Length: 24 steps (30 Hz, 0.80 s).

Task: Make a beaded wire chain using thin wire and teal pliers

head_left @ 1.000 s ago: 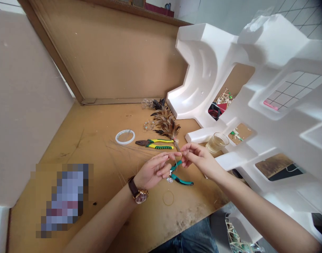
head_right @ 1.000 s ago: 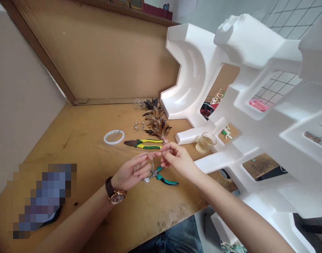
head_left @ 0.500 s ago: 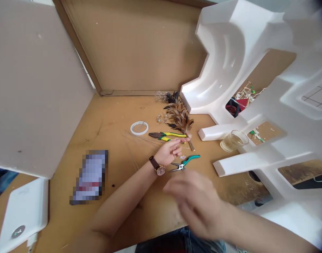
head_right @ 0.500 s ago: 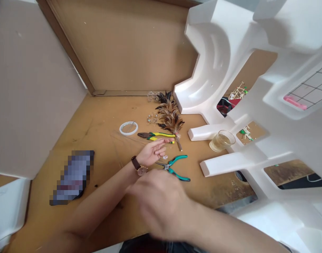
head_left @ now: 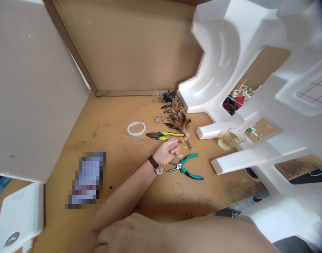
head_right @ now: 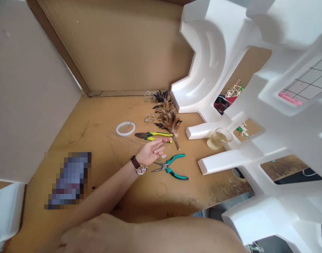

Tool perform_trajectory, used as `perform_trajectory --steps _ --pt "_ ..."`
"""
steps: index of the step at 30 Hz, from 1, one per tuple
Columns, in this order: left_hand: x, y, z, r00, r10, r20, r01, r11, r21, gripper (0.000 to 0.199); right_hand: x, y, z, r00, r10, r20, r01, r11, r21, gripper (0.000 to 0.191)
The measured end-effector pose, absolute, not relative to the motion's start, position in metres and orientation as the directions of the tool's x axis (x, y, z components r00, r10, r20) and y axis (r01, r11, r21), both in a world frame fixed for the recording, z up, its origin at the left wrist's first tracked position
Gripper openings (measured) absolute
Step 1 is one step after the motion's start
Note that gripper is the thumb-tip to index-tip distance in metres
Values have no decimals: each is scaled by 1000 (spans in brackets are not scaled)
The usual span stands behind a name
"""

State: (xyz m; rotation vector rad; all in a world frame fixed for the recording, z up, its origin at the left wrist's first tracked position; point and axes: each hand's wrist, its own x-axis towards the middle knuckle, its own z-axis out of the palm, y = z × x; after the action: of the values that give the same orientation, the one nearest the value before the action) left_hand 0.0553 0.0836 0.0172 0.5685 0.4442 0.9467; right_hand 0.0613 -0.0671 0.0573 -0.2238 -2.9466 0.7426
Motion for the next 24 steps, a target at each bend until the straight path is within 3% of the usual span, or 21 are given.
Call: perform_trajectory --steps 2,3,6,8,15,20,24 --pt "52 84 18 501 857 -121 -631 457 626 15 83 -62 69 -972 234 20 195 851 -487 12" --pt "50 85 18 490 863 -124 -638 452 623 14 99 -59 71 -937 348 9 298 814 -500 9" --pt "45 88 18 463 878 -120 -662 432 612 14 155 -54 68 -729 682 -54 592 589 -551 17" --pt "42 90 19 450 886 -110 -673 418 610 14 193 -54 61 -619 775 -127 696 467 -546 22" --pt "41 89 20 442 892 -96 -678 402 615 15 265 -59 56 -382 890 -249 873 259 -413 23" --pt "41 86 22 440 891 -113 -662 407 629 14 268 -47 63 -373 896 -243 886 265 -381 20" --pt "41 85 24 431 896 -113 -660 398 637 15 285 -46 63 -350 900 -258 930 301 -213 25"
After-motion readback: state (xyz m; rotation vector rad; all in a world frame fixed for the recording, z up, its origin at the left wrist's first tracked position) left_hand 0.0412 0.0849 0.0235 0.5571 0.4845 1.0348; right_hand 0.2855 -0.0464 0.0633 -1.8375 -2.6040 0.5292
